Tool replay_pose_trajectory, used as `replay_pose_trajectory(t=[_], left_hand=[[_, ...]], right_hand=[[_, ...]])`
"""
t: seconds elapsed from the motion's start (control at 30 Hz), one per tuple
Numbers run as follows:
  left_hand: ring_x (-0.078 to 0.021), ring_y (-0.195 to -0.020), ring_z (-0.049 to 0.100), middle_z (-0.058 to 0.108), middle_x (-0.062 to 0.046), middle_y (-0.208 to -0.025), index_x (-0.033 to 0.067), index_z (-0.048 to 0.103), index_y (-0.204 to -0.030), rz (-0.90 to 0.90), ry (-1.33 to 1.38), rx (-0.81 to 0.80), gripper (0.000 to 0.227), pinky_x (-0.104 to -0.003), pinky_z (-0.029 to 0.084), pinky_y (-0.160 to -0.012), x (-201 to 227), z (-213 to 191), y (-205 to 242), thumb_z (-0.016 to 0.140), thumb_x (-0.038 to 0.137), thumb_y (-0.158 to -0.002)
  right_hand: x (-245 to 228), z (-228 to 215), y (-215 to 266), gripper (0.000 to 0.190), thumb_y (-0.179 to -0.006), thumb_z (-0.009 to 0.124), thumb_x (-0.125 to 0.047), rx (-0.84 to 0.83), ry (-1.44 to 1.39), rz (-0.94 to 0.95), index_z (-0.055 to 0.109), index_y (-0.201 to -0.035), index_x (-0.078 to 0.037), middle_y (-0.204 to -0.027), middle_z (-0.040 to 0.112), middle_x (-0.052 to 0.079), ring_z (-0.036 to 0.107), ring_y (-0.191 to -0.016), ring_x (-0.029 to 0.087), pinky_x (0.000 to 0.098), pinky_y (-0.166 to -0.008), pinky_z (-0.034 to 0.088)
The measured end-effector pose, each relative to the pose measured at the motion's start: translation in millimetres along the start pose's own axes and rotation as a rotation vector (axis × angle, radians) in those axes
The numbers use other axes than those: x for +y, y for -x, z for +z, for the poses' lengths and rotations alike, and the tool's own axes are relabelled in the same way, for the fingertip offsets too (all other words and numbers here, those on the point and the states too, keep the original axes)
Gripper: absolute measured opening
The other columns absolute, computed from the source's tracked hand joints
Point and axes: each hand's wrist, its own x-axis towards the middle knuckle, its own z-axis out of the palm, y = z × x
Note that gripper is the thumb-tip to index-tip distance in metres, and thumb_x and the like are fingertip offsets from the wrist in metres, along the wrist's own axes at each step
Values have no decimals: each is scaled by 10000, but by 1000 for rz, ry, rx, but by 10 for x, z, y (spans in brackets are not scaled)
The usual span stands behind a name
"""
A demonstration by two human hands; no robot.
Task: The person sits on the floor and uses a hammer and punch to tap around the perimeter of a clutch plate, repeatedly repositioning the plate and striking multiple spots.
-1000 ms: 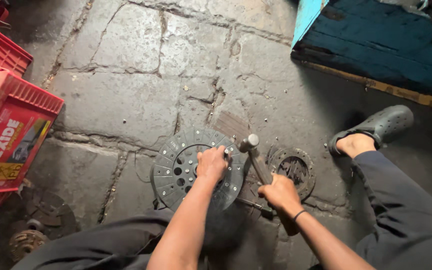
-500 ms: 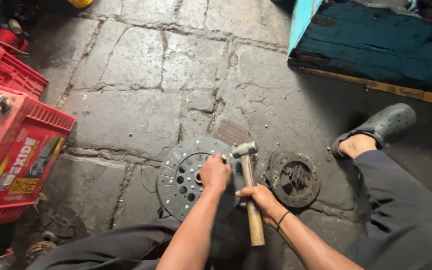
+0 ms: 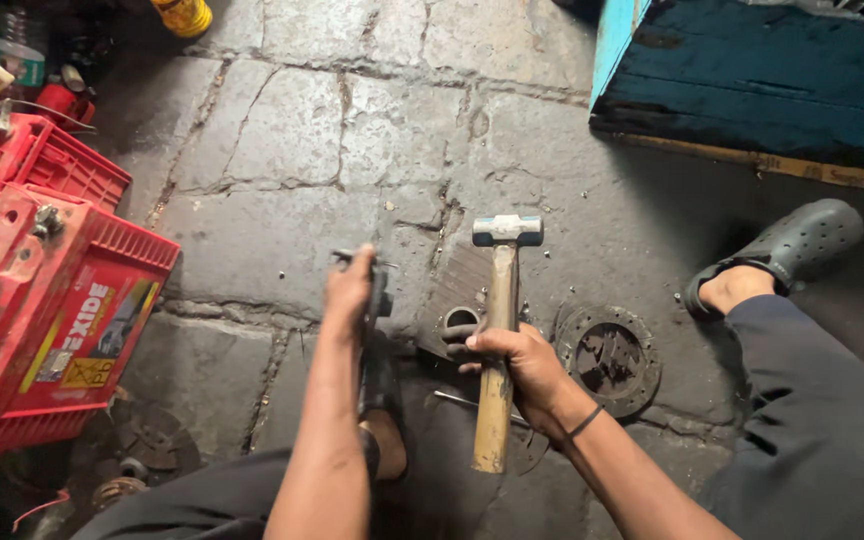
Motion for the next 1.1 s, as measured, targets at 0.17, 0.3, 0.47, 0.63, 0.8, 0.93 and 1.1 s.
replay_pose_trajectory(t=[0.17, 0.3, 0.47, 0.63, 0.8, 0.93, 1.1], left_hand=[[-192, -572, 683, 733, -84, -765, 2, 750, -961, -96, 459, -116, 426, -339, 554, -530, -75, -138, -60, 646, 415, -971], [-191, -605, 695, 745, -79, -793, 18, 760, -974, -169, 490, -100, 430, -341, 567, -565, -309, -78, -58, 653, 435, -962], [-206, -600, 693, 744, -95, -785, 1, 763, -957, -192, 373, -30, 491, -364, 564, -560, -596, -159, -68, 662, 481, -935], [-214, -610, 702, 751, -103, -792, -22, 764, -953, -234, 407, 17, 521, -369, 582, -575, -576, -251, -59, 671, 490, -936], [-223, -589, 675, 727, -112, -764, -19, 761, -943, -178, 407, -26, 514, -383, 552, -550, -538, -298, 23, 667, 487, -941], [-197, -637, 683, 742, -98, -816, -7, 756, -972, -169, 403, 8, 484, -366, 553, -573, -539, -300, -10, 675, 468, -934], [-201, -654, 690, 749, -114, -845, -64, 755, -986, -173, 420, 23, 530, -362, 572, -590, -601, -397, -10, 683, 458, -936]], right_hand=[[21, -71, -27, 314, -716, 732, -122, 183, 381, -45, 728, -983, 42, -843, 733, 109, 669, -758, 188, 329, -709, 543], [37, 14, -81, 411, -640, 832, -177, 326, 857, -68, 706, -1000, -21, -697, 650, 56, 611, -639, 160, 344, -609, 503], [84, 250, -87, 376, -641, 847, -209, 287, 964, -83, 720, -956, -48, -637, 628, 49, 600, -590, 147, 343, -572, 489], [122, 421, -133, 332, -721, 822, -223, 248, 907, -470, 688, -955, -28, -716, 689, 47, 621, -634, 130, 321, -595, 534], [329, 503, -317, 410, -732, 769, -182, 268, 981, -276, 662, -1104, -51, -749, 722, 106, 670, -634, 179, 360, -610, 545], [413, 516, -412, 617, -668, 901, -180, 257, 1158, -210, 608, -1172, 23, -817, 684, 156, 668, -716, 183, 359, -653, 552], [338, 547, -349, 373, -721, 773, -133, 257, 867, -32, 692, -1064, -11, -726, 715, 113, 680, -611, 198, 372, -584, 550]])
